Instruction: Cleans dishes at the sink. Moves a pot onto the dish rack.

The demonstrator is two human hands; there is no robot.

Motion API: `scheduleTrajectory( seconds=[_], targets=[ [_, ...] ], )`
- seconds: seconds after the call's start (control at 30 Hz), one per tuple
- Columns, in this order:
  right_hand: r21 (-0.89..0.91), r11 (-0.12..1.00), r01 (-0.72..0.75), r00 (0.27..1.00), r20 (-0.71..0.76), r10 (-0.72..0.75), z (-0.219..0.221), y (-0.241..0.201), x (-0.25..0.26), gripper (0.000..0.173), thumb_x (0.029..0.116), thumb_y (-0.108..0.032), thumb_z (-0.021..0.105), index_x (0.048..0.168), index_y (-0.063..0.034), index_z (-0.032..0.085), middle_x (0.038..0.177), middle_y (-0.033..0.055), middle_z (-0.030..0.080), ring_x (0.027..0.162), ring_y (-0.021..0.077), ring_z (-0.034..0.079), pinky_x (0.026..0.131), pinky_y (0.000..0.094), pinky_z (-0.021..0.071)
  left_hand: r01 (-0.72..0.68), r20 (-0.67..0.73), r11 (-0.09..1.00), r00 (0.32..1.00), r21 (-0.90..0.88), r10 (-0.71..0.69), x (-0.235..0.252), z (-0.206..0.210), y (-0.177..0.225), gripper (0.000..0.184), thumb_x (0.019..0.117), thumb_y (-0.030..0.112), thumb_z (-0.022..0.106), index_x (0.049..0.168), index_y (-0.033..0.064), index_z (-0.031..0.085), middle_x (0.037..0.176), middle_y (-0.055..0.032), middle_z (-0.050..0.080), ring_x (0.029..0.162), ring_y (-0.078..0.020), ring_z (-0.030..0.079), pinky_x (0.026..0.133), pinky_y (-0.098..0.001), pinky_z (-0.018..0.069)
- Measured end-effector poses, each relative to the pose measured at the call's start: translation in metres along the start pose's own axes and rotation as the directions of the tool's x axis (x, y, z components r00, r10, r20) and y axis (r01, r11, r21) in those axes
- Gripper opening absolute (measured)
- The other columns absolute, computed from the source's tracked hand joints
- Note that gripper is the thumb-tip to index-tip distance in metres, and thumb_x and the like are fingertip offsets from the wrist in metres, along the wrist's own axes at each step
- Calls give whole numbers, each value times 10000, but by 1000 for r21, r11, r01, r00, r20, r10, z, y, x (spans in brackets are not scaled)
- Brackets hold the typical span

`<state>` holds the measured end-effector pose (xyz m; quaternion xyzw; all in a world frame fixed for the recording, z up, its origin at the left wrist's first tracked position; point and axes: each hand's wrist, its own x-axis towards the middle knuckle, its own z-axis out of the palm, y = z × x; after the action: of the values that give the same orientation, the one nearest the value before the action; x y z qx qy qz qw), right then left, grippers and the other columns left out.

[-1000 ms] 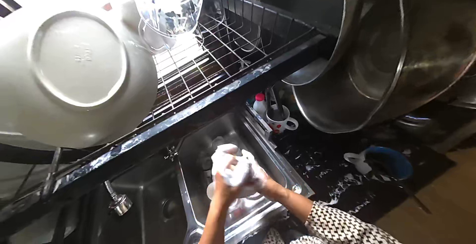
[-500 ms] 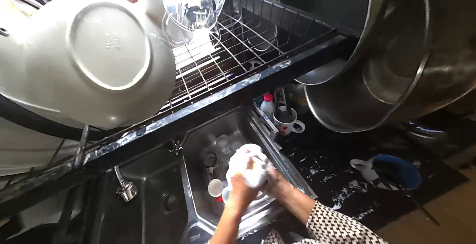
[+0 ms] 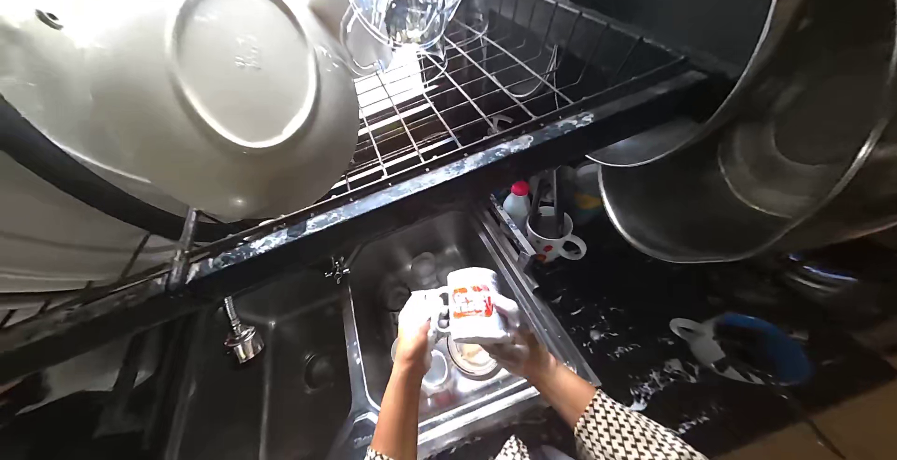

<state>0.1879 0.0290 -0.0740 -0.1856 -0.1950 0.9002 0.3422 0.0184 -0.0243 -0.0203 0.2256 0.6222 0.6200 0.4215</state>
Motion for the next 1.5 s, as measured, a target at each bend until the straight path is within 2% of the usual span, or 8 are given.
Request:
scheduleTrajectory(
  seconds=[0.17,0.4,0.5,0.8,1.03,1.23,1.4,1.5],
  targets=[
    [-532,847,-1,962,-230,-143,35,-5,7,451,930,-119,630,1330,33,490,1029,55,664,901,72,661,815,263,573,-253,11,666,938,702,346,-44,19,23,352,846,56,730,1118,-157,663,1030,-289,706,1010,-364,696,943,-511,532],
    [-389,920,46,982,-151,-113,77,-31,-25,314,1070,-4,318,1267,182,476,1033,153,639,914,29,604,865,161,484,-592,457,536,806,602,377,-80,56,29,628,885,227,745,1385,-97,547,1220,-226,697,1135,-302,684,1029,-435,513],
    [-334,920,204,978,24,-208,16,1,-5,258,1004,-166,485,1225,-51,549,995,-56,700,927,-11,656,843,203,550,-540,490,469,839,698,238,-57,49,41,378,958,149,634,1263,-74,653,1193,-258,700,1118,-393,686,956,-569,524],
    [115,990,-87,941,-317,120,28,-14,-22,481,1109,-273,125,978,-120,562,741,-13,682,672,63,667,640,250,582,-48,139,982,988,-184,74,-2,29,4,196,962,17,489,1141,32,569,837,28,683,719,-24,658,656,-216,574],
    [-251,963,96,992,-53,-113,34,-18,-9,345,1096,-180,223,1195,-126,549,949,-82,698,894,-12,660,819,199,555,-546,421,449,835,707,353,-49,59,36,282,920,108,666,1141,-62,714,1085,-263,723,1025,-418,711,877,-593,551],
    [222,973,-57,994,-74,75,6,-5,-22,353,915,-513,656,829,-183,750,746,18,733,684,127,716,667,320,616,-21,155,1000,988,-17,23,11,29,14,139,984,5,506,1110,14,564,784,23,634,640,-14,602,595,-192,536],
    [-131,987,-95,877,-479,21,25,-3,-19,443,1083,-224,168,872,-158,552,636,-59,611,567,28,591,568,234,525,158,125,987,980,-3,-156,19,23,8,96,1011,-1,489,1035,42,572,712,9,568,553,-48,533,506,-211,476],
    [-276,946,-170,903,-429,37,36,-15,-8,434,1136,-227,126,1314,-16,461,996,35,561,856,54,561,767,232,502,293,169,929,951,-225,-259,18,14,4,183,1036,-15,435,960,80,573,719,11,603,617,-54,593,570,-213,527]
  ],
)
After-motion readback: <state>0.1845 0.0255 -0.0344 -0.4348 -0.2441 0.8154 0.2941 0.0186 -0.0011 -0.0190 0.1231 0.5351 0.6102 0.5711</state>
